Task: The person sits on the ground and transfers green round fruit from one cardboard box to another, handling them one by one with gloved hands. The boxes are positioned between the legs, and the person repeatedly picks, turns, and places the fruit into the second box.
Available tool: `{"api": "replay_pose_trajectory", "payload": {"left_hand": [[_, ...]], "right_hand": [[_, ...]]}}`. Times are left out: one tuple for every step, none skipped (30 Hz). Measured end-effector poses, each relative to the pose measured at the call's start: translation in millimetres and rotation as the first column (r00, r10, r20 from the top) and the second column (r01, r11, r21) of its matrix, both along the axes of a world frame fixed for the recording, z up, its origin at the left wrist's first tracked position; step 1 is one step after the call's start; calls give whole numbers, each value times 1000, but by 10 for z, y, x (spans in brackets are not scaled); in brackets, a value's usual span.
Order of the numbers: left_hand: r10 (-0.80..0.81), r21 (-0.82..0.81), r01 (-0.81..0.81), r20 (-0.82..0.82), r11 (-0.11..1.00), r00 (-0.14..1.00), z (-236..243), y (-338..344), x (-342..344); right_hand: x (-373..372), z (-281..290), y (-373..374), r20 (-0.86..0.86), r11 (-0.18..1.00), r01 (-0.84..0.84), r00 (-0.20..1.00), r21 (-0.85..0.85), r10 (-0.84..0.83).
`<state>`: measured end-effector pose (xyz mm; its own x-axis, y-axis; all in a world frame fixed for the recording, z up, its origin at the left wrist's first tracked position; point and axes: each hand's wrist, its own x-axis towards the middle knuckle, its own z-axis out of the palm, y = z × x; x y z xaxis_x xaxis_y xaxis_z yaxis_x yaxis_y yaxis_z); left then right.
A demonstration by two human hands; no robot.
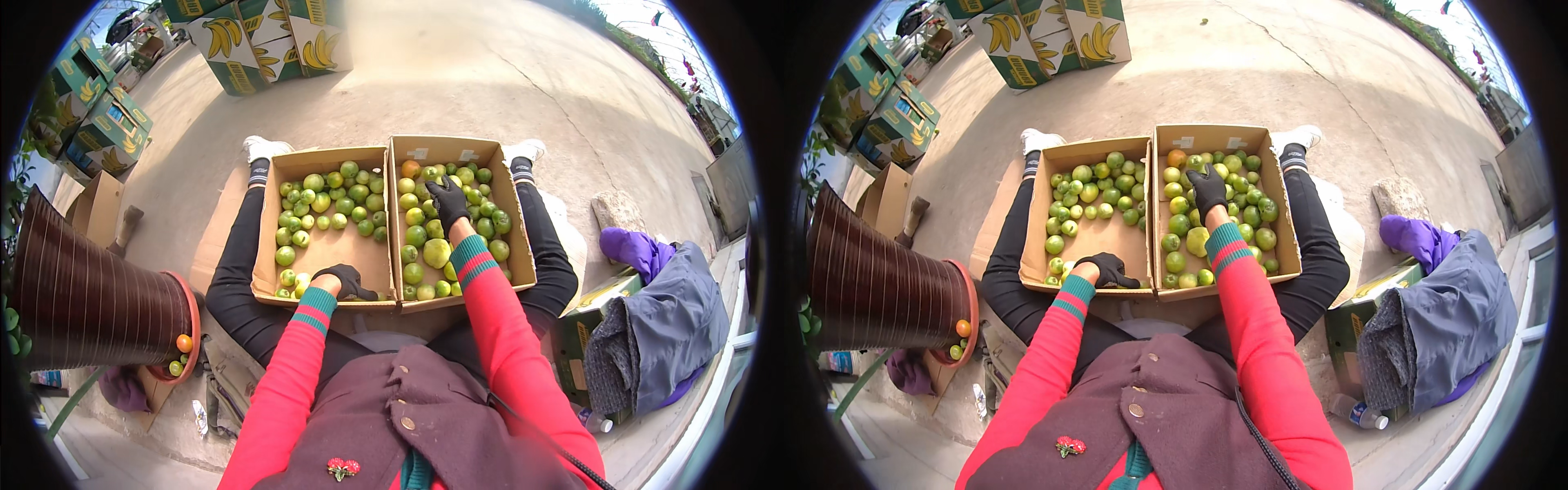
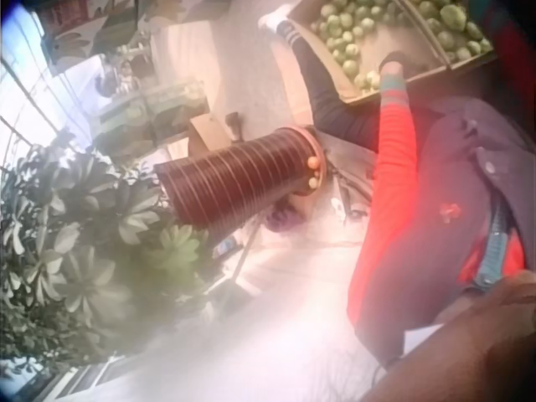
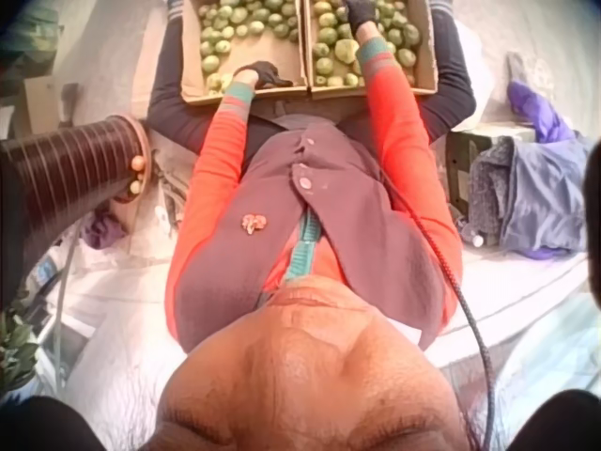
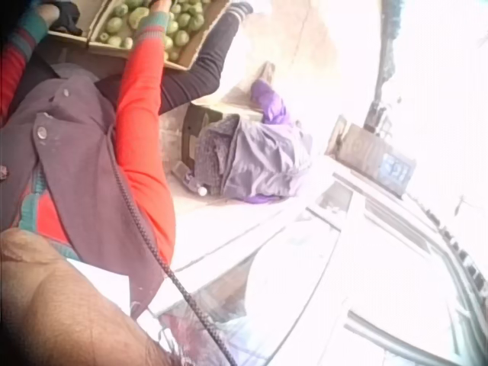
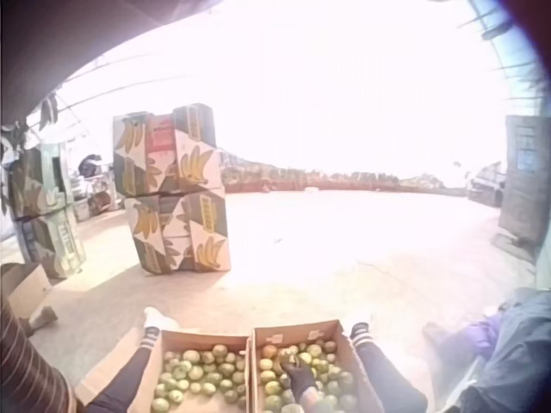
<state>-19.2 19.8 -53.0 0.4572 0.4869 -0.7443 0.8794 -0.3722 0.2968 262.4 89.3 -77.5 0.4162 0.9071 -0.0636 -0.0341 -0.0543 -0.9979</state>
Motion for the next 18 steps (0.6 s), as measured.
{"api": "replay_pose_trajectory", "payload": {"left_hand": [[-1,12,1,8,1000,1000,-16,-11,-24],[-4,23,3,16,1000,1000,-29,-25,-45],[-5,35,4,25,999,1000,-50,-43,-63],[-1,18,0,14,1000,1000,-5,-54,-30],[2,2,-2,3,1000,1000,44,-45,1],[3,-8,-3,-10,1000,1000,96,-37,23],[42,24,-43,31,999,999,79,-41,24],[80,55,-84,73,995,994,55,-44,16],[114,88,-125,117,988,987,59,-27,17],[161,142,-187,177,972,971,63,-39,15],[173,182,-211,205,960,963,54,-45,15],[187,221,-239,232,946,955,34,-46,-2],[200,259,-267,259,928,945,12,-44,-15],[207,277,-276,254,920,945,-11,-40,-19],[212,292,-281,249,914,945,-23,-44,0],[217,306,-287,243,908,945,-34,-47,9],[249,355,-358,317,864,915,-41,-49,0],[274,393,-430,392,813,878,-35,-58,-3]], "right_hand": [[-72,22,26,82,998,52,995,-22,-50],[-116,36,-5,137,998,39,990,-44,-33],[-188,55,-67,179,999,23,984,-23,-18],[-238,53,-171,223,1000,14,975,-5,-12],[-287,51,-280,267,1000,5,964,12,-8],[-318,47,-366,340,1000,25,940,13,-28],[-349,43,-459,361,999,45,931,18,-48],[-360,55,-510,369,999,32,929,-9,-26],[-357,96,-533,377,999,21,926,-30,-8],[-349,137,-557,471,1000,27,882,-5,-22],[-336,178,-581,559,999,31,828,20,-37],[-342,205,-598,640,999,29,767,45,-51],[-348,230,-621,678,999,22,734,28,-35],[-352,253,-647,714,1000,15,700,10,-18],[-345,253,-680,748,1000,13,663,-10,-1],[-354,250,-698,713,998,7,700,-58,37],[-368,248,-701,733,999,-9,679,-46,40],[-379,247,-707,752,999,-24,658,-37,43]]}}
